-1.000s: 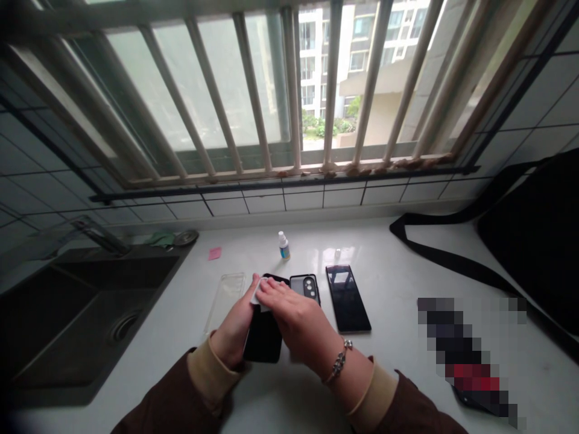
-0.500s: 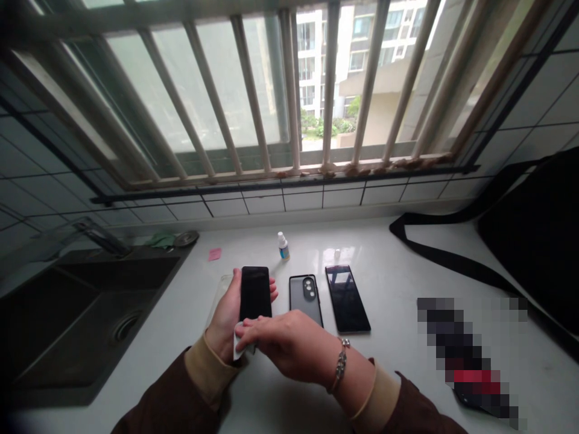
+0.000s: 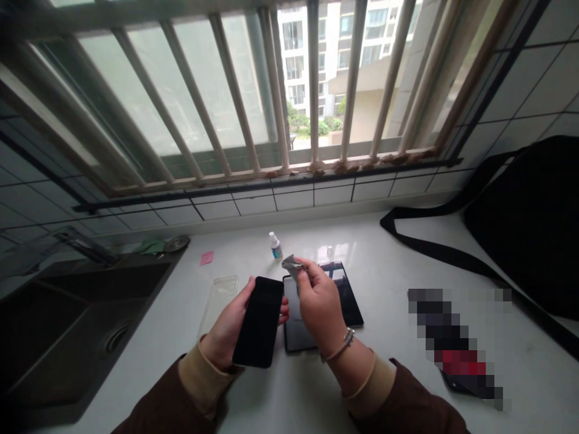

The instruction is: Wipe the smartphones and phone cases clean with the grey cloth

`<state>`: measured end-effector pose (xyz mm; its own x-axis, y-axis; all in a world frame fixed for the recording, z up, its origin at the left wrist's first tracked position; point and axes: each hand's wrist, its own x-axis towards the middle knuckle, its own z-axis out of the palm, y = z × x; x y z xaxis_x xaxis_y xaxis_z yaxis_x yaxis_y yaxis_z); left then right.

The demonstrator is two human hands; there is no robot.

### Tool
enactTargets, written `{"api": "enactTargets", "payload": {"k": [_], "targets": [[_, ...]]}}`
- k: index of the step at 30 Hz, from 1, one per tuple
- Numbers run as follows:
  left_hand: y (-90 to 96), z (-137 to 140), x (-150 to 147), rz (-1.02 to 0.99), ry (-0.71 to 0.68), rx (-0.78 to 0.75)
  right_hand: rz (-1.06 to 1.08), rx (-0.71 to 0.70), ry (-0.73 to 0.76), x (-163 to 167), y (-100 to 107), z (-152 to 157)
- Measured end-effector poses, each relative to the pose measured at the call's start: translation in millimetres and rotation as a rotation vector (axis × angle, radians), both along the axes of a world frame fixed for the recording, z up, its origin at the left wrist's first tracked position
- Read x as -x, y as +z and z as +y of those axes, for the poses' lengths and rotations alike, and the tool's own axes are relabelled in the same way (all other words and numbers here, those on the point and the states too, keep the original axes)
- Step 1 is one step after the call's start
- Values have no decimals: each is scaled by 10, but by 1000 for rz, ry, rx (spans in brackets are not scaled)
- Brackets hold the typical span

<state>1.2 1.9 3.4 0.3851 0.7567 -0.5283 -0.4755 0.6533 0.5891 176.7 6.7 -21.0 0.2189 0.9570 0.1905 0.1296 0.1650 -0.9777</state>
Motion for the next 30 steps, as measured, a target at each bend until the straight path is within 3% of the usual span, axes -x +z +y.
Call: {"api": "enactTargets", "payload": {"k": [2,6,9,14,21,26,30], "targets": [[2,-29,-32,-55,-26,-8,-134,-97,116,28,10,-25],[-50,-29,-50,-171,92,-55,-292,-332,358,123,-25,-73],[-99,11,-18,-131,187,-40,-349,-388,456,149,-69,-77],[-86,88,77,-31,357,1,-318,-356,607,140,-58,-95],[-18,168,200,27,506,0,-145,-303,748,114,108,-158],[1,266,318,72,592,-70,1,-147,823,62,133,-159],[59,319,421,57,666,-161,361,45,723,89,-32,-76]]}}
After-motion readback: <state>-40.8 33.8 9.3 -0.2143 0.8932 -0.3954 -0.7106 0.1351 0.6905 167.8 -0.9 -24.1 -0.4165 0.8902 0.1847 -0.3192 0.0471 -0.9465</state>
